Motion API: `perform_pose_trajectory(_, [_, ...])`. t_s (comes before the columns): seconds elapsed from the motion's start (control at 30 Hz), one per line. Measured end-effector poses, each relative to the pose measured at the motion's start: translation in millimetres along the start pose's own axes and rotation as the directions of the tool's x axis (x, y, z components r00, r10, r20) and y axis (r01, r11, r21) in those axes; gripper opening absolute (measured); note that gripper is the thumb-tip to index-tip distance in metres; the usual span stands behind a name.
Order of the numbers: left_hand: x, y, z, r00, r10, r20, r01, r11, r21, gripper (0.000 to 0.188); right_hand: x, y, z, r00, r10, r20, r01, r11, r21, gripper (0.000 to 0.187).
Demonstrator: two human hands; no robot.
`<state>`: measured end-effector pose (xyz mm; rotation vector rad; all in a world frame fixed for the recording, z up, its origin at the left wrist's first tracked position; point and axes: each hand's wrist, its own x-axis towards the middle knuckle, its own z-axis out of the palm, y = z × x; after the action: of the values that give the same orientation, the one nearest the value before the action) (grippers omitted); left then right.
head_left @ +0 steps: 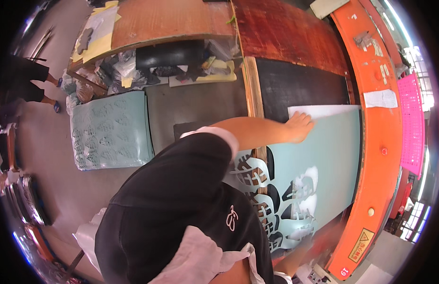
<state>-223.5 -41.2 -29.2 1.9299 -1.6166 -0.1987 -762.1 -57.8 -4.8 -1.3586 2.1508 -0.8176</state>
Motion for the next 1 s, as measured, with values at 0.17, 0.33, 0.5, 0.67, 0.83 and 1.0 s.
perform_pose_trajectory(0.17, [-111,-16,-22,0.982,0.154,-0.112,-0.165,0.981,-0.100,0.056,-99,-70,5,0.958,-0.279,-0.070,0.140,0.664,-0.735,0.043])
perform_pose_trajectory(0.33, [-169,-36,-48,0.975,0.203,-0.087,-0.220,0.922,-0.317,0.051,-186,-155,52,0.801,-0.595,-0.068,0.549,0.776,-0.311,0.038])
perform_pose_trajectory(0.5, [-200,-126,-89,0.989,0.146,0.017,-0.133,0.942,-0.308,0.050,-308,-242,174,0.433,-0.798,0.420,0.802,0.553,0.226,0.025])
perform_pose_trajectory(0.67, [-232,-285,-148,0.979,0.111,0.172,-0.115,0.993,0.013,0.049,-436,-304,321,0.031,-0.678,0.734,0.843,0.413,0.345,0.025])
perform_pose_trajectory(0.83, [-271,-416,-200,0.952,-0.298,-0.072,0.306,0.930,0.206,0.042,-477,-325,414,-0.063,-0.450,0.891,0.925,0.309,0.221,0.032])
perform_pose_trajectory(1.0, [-324,-457,-207,0.844,-0.535,0.043,0.535,0.845,0.011,0.041,-468,-336,497,0.096,-0.193,0.976,0.902,0.432,-0.003,0.038])
